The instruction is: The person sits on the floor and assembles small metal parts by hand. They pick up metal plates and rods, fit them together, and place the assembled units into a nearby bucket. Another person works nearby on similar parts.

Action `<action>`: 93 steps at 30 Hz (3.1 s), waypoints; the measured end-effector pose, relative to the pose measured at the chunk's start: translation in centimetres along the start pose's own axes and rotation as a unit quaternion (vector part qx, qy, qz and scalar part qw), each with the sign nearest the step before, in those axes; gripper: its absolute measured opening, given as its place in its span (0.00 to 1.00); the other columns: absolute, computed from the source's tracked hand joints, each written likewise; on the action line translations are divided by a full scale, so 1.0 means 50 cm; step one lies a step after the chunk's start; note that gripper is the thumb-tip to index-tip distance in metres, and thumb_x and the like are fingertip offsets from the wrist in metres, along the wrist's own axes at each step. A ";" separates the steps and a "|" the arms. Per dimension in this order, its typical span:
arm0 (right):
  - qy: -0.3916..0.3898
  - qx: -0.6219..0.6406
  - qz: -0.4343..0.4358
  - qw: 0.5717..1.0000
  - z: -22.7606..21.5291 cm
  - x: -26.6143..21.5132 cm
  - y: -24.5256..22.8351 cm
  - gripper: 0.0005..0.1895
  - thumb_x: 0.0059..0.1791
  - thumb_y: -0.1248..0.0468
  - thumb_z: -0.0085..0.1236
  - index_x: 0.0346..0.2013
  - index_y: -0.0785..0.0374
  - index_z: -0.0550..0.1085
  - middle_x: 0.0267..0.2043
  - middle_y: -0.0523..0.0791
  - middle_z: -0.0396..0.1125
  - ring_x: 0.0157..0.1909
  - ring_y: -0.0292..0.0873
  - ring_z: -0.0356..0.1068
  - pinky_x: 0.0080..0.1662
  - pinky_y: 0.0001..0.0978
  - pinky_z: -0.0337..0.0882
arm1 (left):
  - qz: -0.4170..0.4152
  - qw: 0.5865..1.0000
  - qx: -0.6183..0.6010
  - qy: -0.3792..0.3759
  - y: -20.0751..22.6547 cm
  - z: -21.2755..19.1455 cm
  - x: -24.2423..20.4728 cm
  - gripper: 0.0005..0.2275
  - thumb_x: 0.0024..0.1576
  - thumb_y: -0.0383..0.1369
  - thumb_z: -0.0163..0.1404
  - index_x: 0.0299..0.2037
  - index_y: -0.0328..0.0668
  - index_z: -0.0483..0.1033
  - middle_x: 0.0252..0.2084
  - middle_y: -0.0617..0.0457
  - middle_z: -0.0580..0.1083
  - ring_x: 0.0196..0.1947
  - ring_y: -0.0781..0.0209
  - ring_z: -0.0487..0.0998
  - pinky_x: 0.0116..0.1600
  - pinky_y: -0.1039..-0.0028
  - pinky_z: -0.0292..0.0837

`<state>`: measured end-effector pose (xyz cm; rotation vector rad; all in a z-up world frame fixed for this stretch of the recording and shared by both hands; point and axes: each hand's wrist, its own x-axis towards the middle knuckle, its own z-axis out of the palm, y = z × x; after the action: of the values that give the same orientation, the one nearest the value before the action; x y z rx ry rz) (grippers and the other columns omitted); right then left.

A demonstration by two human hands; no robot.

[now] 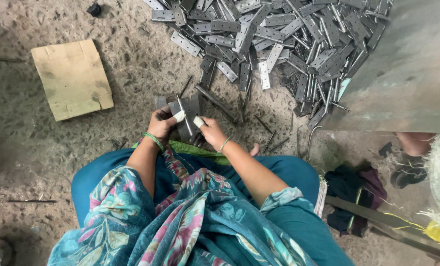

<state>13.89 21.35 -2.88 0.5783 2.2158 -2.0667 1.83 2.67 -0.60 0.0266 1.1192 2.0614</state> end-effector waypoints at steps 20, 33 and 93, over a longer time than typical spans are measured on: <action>0.380 -0.473 0.155 0.780 -0.519 0.182 0.127 0.28 0.44 0.58 0.67 0.57 0.63 0.73 0.47 0.59 0.71 0.52 0.62 0.70 0.53 0.52 0.69 | -0.012 0.982 -0.050 0.181 0.033 0.016 0.022 0.11 0.55 0.22 0.59 0.47 0.33 0.77 0.41 0.49 0.79 0.37 0.55 0.81 0.41 0.63 0.80; 0.484 -0.137 0.151 0.851 -0.493 0.158 0.083 0.09 0.44 0.67 0.60 0.38 0.62 0.80 0.36 0.54 0.75 0.36 0.54 0.75 0.40 0.46 0.74 | -0.034 0.981 -0.101 0.163 0.057 0.034 0.021 0.12 0.52 0.22 0.55 0.47 0.32 0.76 0.41 0.45 0.80 0.37 0.51 0.84 0.42 0.59 0.82; 0.078 0.126 0.012 0.989 -0.033 -0.078 -0.126 0.13 0.45 0.76 0.66 0.43 0.71 0.77 0.42 0.43 0.75 0.42 0.35 0.73 0.46 0.28 0.74 | 0.078 0.992 0.078 0.061 -0.057 0.033 0.017 0.15 0.47 0.23 0.64 0.44 0.36 0.77 0.38 0.56 0.80 0.35 0.68 0.80 0.42 0.74 0.79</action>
<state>15.92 21.85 4.45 0.8076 2.0228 -2.3836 3.61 5.26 -1.92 0.0679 1.3926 2.1308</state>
